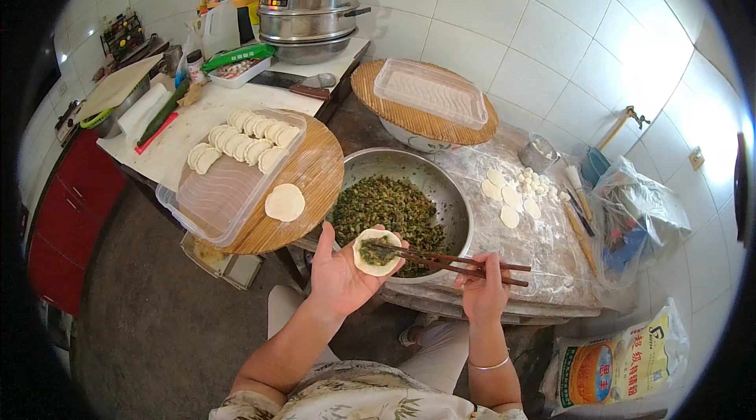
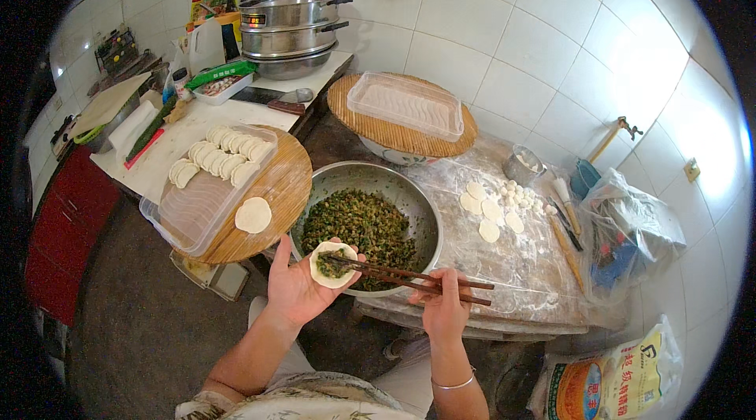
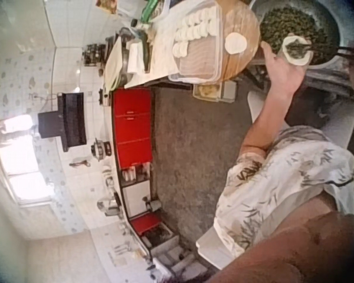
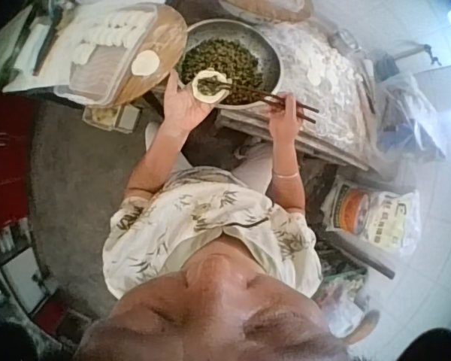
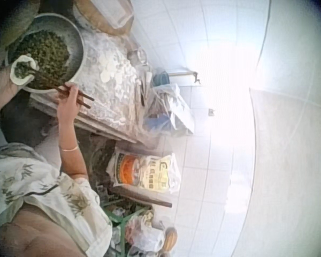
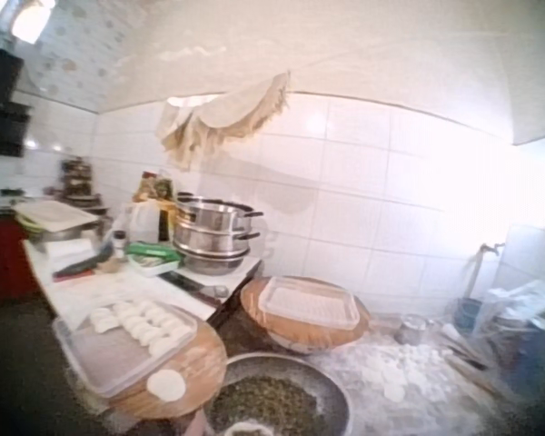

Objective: The person fills dough wrappers with a mixture using chopsticks, pleats the edges by hand to seal them into dumplings, and places them onto a tray.

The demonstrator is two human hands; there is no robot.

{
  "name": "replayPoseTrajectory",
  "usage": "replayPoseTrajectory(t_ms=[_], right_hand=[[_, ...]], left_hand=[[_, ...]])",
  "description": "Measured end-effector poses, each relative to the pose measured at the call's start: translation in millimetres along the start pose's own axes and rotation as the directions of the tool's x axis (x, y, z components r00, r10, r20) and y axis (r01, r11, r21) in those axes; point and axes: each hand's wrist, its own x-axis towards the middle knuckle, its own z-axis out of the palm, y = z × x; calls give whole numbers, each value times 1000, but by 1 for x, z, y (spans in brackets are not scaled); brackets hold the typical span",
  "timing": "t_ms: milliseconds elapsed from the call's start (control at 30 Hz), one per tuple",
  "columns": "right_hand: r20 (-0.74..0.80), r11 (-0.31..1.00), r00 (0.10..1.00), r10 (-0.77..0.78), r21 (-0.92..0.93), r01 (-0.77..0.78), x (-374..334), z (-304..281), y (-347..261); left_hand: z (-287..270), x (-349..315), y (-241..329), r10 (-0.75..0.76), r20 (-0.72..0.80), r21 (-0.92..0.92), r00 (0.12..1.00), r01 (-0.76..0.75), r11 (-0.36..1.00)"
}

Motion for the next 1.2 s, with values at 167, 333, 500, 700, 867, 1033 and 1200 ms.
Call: replayPoseTrajectory(t_ms=[167, 333, 500, 700, 867, 1033, 1200], right_hand=[[49, 997, 999, 1, -73, 3, -2, -7, -8], [-62, 985, 995, -84, -158, 74, 3, -7, -14], [104, 614, 979, -176, -765, 192, 8, -3, 6], [83, 370, 997, -4, -926, 79, -5, 18, 9], [-52, 160, 968, 247, -983, -93, -39, 1, -8], [237, 756, 897, 374, -638, -147, -67, 21, 5], [277, 843, 896, 346, -511, -168, -71, 19, 21]], left_hand=[[0, -1, 2, 6, -53, -33, 999, -7, 999], [6, -4, 5, 39, -94, 36, 995, -36, 999], [4, -8, 11, 92, -168, 31, 981, -88, 996], [17, -25, 2, 143, -255, 84, 956, -126, 989], [12, -40, -8, 53, -242, 128, 969, -22, 992], [29, -45, -29, -240, -195, 180, 951, 276, 944], [26, -59, -44, -219, -138, 558, 966, 258, 789]])
